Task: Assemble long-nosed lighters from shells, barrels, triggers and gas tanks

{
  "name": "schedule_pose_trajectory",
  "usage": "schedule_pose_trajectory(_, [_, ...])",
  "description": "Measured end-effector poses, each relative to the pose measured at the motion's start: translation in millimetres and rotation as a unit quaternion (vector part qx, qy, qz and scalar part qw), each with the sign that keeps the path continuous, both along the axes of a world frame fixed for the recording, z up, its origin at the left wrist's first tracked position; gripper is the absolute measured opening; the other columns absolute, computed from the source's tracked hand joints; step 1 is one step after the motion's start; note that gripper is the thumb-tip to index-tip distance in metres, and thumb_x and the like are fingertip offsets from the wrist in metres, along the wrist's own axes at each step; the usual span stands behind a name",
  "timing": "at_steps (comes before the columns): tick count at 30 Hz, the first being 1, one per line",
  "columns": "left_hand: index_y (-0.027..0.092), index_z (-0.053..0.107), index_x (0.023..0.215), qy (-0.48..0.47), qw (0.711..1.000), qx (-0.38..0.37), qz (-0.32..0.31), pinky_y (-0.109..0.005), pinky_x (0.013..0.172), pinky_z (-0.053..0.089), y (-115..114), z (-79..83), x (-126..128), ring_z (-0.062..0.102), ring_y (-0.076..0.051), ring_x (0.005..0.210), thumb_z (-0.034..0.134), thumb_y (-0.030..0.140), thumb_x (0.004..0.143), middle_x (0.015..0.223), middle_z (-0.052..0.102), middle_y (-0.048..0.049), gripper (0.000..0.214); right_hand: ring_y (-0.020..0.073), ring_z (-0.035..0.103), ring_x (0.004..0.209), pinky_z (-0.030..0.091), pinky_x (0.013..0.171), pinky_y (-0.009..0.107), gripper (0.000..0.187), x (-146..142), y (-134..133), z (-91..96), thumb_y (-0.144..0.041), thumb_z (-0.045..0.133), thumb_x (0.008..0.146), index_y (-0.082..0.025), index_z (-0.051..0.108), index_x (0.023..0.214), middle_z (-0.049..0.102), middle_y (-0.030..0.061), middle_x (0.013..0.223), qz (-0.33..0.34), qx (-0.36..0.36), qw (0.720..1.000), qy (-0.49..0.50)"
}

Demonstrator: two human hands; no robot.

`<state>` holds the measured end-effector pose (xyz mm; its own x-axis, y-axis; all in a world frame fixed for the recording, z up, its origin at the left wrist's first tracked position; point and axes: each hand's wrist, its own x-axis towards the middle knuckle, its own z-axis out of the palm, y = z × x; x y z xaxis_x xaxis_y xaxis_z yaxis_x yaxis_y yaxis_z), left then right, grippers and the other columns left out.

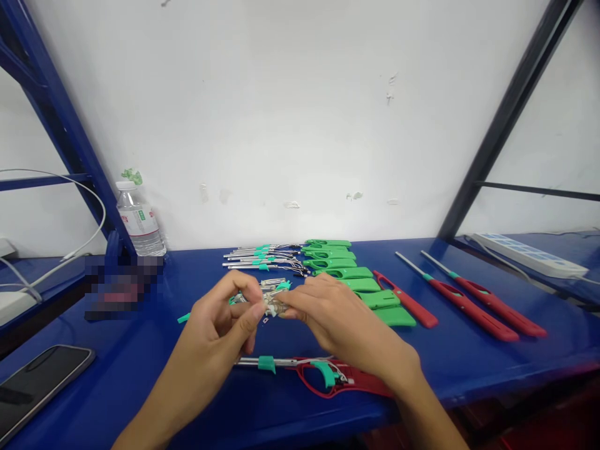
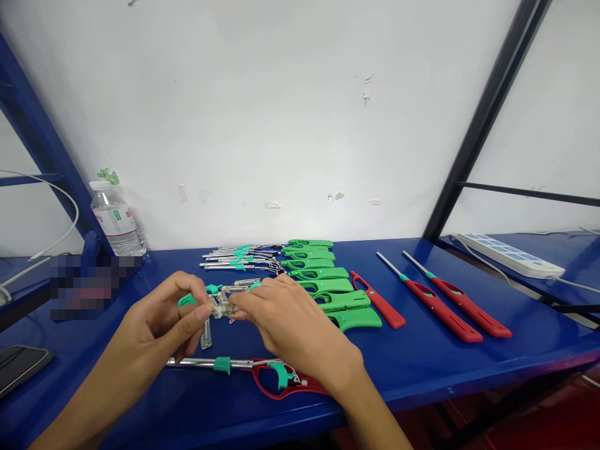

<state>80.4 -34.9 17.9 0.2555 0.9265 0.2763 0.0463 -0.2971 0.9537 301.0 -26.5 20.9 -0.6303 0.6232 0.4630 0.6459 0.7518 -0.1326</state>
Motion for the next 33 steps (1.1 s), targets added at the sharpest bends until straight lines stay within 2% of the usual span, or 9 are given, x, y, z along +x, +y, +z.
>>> schedule_pose_trajectory(2, [0.029,0.057,0.119,-0.076,0.995,-0.068,0.0,-0.018,0.043,0.033,2.2,0.2,3.8,0.05,-0.009,0.047,0.074,0.049,0.096,0.077,0.06,0.0077,0.034,0.0203,0.064,0.088,0.043,0.088,0.037,0.023,4.4,1.0,0.3,-0.021,0.051,0.113,-0.022,0.071,0.125,0.078,0.0033,0.1,-0.003,0.01,0.999,0.031])
schedule_pose_trajectory(4, [0.028,0.06,0.125,-0.086,0.991,-0.104,-0.006,-0.02,0.045,0.037,2.8,-1.0,9.3,0.058,-0.012,0.053,0.068,0.049,0.097,0.086,0.067,0.0033,0.036,0.0216,0.066,0.091,0.045,0.089,0.038,0.025,10.3,1.9,2.0,-0.027,0.05,0.114,-0.021,0.071,0.127,0.079,0.0058,0.105,-0.02,0.023,0.998,0.063])
schedule_pose_trajectory(7, [0.023,0.072,0.103,0.076,0.997,-0.005,-0.006,-0.028,0.063,0.052,-0.4,-8.9,18.5,0.069,-0.021,0.076,0.066,0.04,0.097,0.089,0.072,-0.0029,0.019,0.0233,0.069,0.097,0.048,0.091,0.039,0.029,18.8,2.7,5.5,-0.03,0.047,0.114,-0.021,0.072,0.128,0.081,0.0076,0.111,-0.048,0.035,0.993,0.098])
schedule_pose_trajectory(10, [0.026,0.078,0.1,0.247,0.962,0.113,-0.033,-0.04,0.095,0.055,-6.0,-23.7,23.5,0.07,-0.027,0.103,0.064,0.028,0.097,0.107,0.077,-0.0056,0.015,0.0238,0.07,0.105,0.049,0.094,0.039,0.028,22.8,2.9,7.4,-0.03,0.049,0.114,-0.021,0.072,0.129,0.081,0.0067,0.116,-0.055,0.039,0.991,0.116])
schedule_pose_trajectory(14, [0.031,0.079,0.122,0.307,0.942,0.101,-0.084,-0.042,0.102,0.055,-9.4,-39.6,20.3,0.068,-0.031,0.118,0.07,0.033,0.097,0.124,0.077,-0.0063,0.027,0.0235,0.07,0.1,0.048,0.093,0.039,0.027,21.5,2.7,7.2,-0.032,0.051,0.113,-0.022,0.073,0.126,0.082,0.0052,0.114,-0.05,0.032,0.993,0.103])
schedule_pose_trajectory(17, [0.033,0.078,0.127,0.322,0.937,0.07,-0.112,-0.041,0.106,0.053,-8.6,-41.6,15.4,0.067,-0.031,0.123,0.08,0.034,0.09,0.131,0.075,-0.0048,0.037,0.0224,0.069,0.095,0.046,0.092,0.038,0.025,20.1,2.6,7.0,-0.031,0.052,0.113,-0.022,0.074,0.123,0.082,0.0042,0.11,-0.047,0.029,0.994,0.093])
schedule_pose_trajectory(23, [0.033,0.079,0.125,0.333,0.934,0.073,-0.105,-0.037,0.103,0.053,-4.0,-38.8,5.9,0.07,-0.029,0.119,0.072,0.024,0.093,0.126,0.077,-0.0041,0.034,0.0223,0.07,0.096,0.046,0.091,0.038,0.026,19.5,3.2,6.3,-0.03,0.052,0.113,-0.02,0.074,0.123,0.081,0.0049,0.107,-0.04,0.026,0.995,0.087])
schedule_pose_trajectory(26, [0.032,0.08,0.115,0.333,0.934,0.092,-0.09,-0.036,0.097,0.053,-1.1,-38.5,1.8,0.071,-0.028,0.112,0.067,0.029,0.098,0.118,0.078,-0.0037,0.022,0.0226,0.072,0.101,0.047,0.094,0.038,0.026,18.7,4.2,5.4,-0.031,0.053,0.113,-0.02,0.073,0.124,0.081,0.0054,0.111,-0.036,0.027,0.995,0.087])
schedule_pose_trajectory(33, [0.025,0.082,0.093,0.343,0.932,0.074,-0.09,-0.03,0.084,0.05,4.4,-34.2,9.9,0.071,-0.022,0.091,0.065,0.017,0.095,0.096,0.079,-0.0015,0.02,0.0234,0.073,0.103,0.048,0.094,0.038,0.026,17.3,4.3,3.6,-0.033,0.053,0.113,-0.021,0.074,0.124,0.082,0.0059,0.114,-0.04,0.031,0.995,0.084])
